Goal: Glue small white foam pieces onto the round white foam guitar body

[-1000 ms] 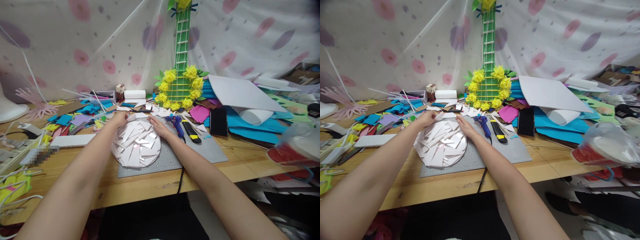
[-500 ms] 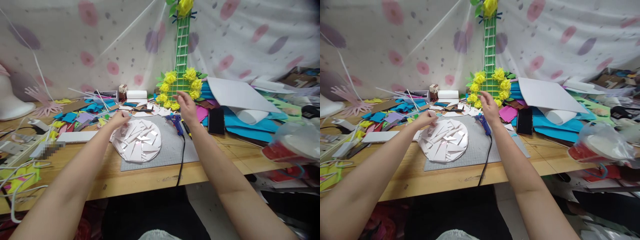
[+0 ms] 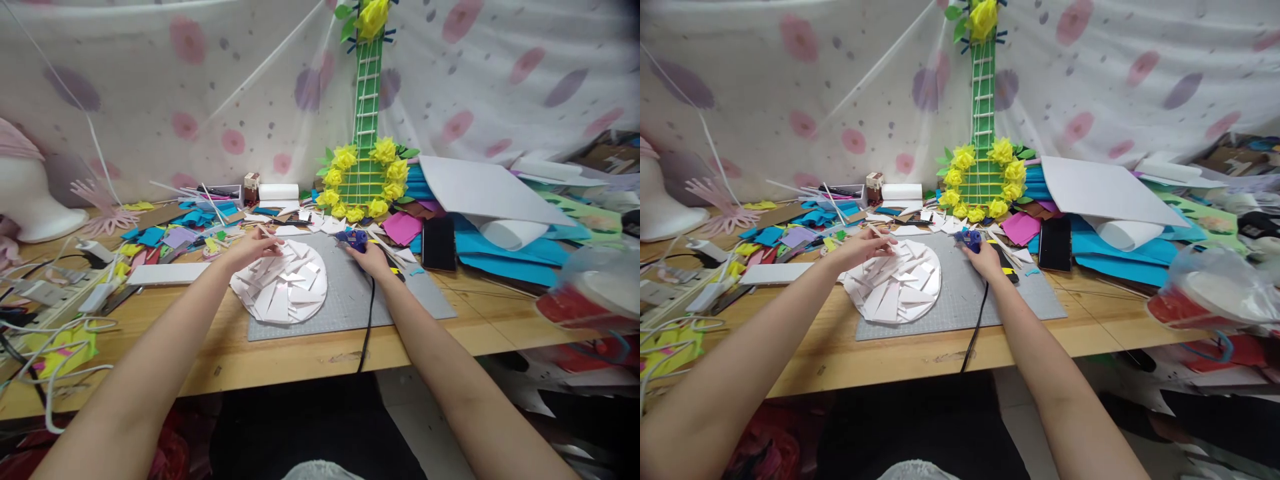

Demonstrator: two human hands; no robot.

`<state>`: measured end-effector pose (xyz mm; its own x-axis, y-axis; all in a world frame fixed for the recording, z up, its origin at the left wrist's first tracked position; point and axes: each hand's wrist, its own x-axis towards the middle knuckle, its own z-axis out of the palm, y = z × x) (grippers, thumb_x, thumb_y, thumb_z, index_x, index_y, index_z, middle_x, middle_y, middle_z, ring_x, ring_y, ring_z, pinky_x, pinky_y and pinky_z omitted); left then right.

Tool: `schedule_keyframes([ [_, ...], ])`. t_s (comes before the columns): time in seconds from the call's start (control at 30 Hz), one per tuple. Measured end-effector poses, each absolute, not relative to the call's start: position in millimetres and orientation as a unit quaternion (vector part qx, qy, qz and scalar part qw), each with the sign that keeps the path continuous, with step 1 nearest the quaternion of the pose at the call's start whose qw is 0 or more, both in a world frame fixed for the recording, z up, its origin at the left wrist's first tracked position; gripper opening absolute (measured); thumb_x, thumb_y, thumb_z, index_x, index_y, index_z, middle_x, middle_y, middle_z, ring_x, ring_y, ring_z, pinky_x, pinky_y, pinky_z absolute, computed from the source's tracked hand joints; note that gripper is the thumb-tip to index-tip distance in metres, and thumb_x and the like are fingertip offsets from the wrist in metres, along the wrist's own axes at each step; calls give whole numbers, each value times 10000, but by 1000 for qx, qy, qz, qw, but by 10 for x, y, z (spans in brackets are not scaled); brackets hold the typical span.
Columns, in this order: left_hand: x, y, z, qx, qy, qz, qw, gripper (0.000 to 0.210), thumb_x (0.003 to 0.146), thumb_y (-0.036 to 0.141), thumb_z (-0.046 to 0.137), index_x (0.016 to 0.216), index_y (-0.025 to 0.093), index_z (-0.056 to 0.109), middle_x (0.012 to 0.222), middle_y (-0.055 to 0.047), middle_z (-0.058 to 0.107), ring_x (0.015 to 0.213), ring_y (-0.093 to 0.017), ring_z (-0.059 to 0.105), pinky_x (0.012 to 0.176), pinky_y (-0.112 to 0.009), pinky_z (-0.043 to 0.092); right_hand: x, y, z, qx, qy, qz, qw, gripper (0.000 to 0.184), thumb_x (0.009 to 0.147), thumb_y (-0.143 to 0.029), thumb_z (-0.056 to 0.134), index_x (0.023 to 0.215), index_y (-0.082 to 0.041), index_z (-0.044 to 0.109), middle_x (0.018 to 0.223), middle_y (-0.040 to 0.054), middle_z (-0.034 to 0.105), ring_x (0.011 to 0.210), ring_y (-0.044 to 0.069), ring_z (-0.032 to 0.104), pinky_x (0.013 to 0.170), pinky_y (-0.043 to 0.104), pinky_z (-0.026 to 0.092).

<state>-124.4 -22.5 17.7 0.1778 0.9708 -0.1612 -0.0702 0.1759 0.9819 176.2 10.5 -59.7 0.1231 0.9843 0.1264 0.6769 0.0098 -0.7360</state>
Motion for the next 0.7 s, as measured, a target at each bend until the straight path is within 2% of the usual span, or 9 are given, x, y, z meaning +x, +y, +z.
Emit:
schedule_keyframes([
  [0.1,-1220,-259,160,489,458,417,614,200,765,193,653,856,153,479,856,-69,677,604,-95,591,667,-305,519,1748,99,-549,-613,-574,324,436,391,683,-482,634,911,-165,621,956,131,674,882,259,616,775,393,457],
  [0.2,-1221,-240,149,477,454,395,641,118,784,197,637,816,124,550,873,-71,671,604,-77,575,601,-233,491,1721,32,-410,-465,-527,493,513,392,657,-490,668,918,-203,609,956,72,666,793,173,610,674,299,471],
  [0.3,-1234,-209,149,437,443,403,671,95,782,129,623,876,111,623,809,-36,652,667,-90,606,713,-248,507,1639,-41,-258,-361,-527,595,488,355,643,-450,715,882,-203,627,862,37,653,657,115,570,565,243,432],
  [0.4,-1258,-198,136,423,425,410,687,153,788,103,608,937,100,640,846,-56,658,762,-121,638,831,-287,496,1513,-55,-239,-341,-549,619,447,322,655,-455,717,795,-181,625,737,18,621,527,78,487,475,224,366],
  [0.57,-1278,-221,82,420,418,398,700,234,779,114,624,1008,133,583,801,-44,662,737,-144,657,847,-356,504,1372,-20,-455,-358,-587,595,416,376,689,-537,661,721,-168,602,622,7,564,479,77,427,442,229,324],
  [0.7,-1250,-217,26,426,398,403,705,231,737,160,681,940,154,572,829,-37,662,698,-139,654,832,-392,516,1350,-81,-504,-370,-609,586,385,408,689,-569,642,687,-164,595,597,5,550,466,78,407,442,235,311],
])
